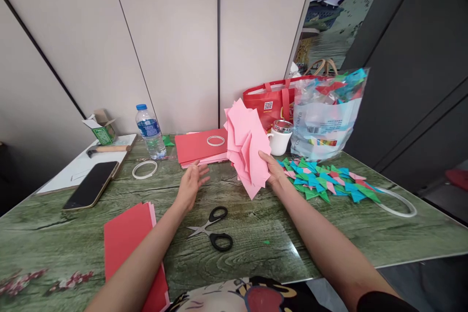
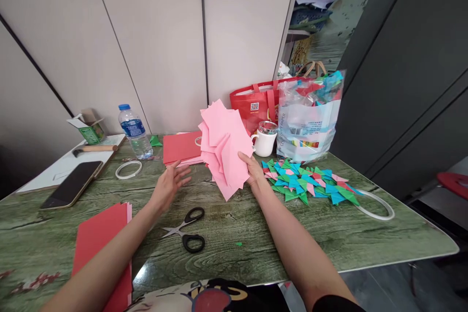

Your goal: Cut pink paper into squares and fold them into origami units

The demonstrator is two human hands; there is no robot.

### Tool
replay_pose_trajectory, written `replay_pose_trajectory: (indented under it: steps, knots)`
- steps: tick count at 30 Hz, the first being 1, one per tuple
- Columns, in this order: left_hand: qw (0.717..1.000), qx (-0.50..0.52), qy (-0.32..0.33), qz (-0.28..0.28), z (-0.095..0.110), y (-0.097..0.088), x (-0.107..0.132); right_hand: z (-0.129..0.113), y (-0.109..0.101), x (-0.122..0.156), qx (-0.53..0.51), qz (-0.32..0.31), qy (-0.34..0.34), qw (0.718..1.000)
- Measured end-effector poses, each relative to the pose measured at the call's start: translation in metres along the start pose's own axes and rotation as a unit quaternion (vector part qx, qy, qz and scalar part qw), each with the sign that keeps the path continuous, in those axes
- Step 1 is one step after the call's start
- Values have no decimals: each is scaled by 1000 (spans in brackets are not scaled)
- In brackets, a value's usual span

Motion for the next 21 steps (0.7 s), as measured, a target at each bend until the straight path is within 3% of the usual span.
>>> replay_pose_trajectory:
  steps: [4,8,11,16,18,21]
  knots:
    - [996,34,36,-77,15,20,7,17,14,6,33,-2,45,998]
    - [992,26,75,-101,37,31,12,8,38,13,111,-5,-23,994]
    - [993,17,104,-57,50,23,9,-16,47,19,185,13,-119,975]
    - [984,-27,172,46,64,-7,1,-48,66,35,352,-21,-233,906]
    - [981,-70,170,58,63,-14,-2,-50,74,40,392,-46,-247,885]
    - [970,-176,152,69,62,-23,-5,-42,81,42,416,-87,-221,878]
Point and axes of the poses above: each hand's wrist, its own x-axis away from the middle knuckle, its own y-axis out of the palm, z = x × y, the point moved 9 cm from there along -x, towards the middle knuckle, and after that the axes turned 4 degrees about y, right-handed, at the moved point
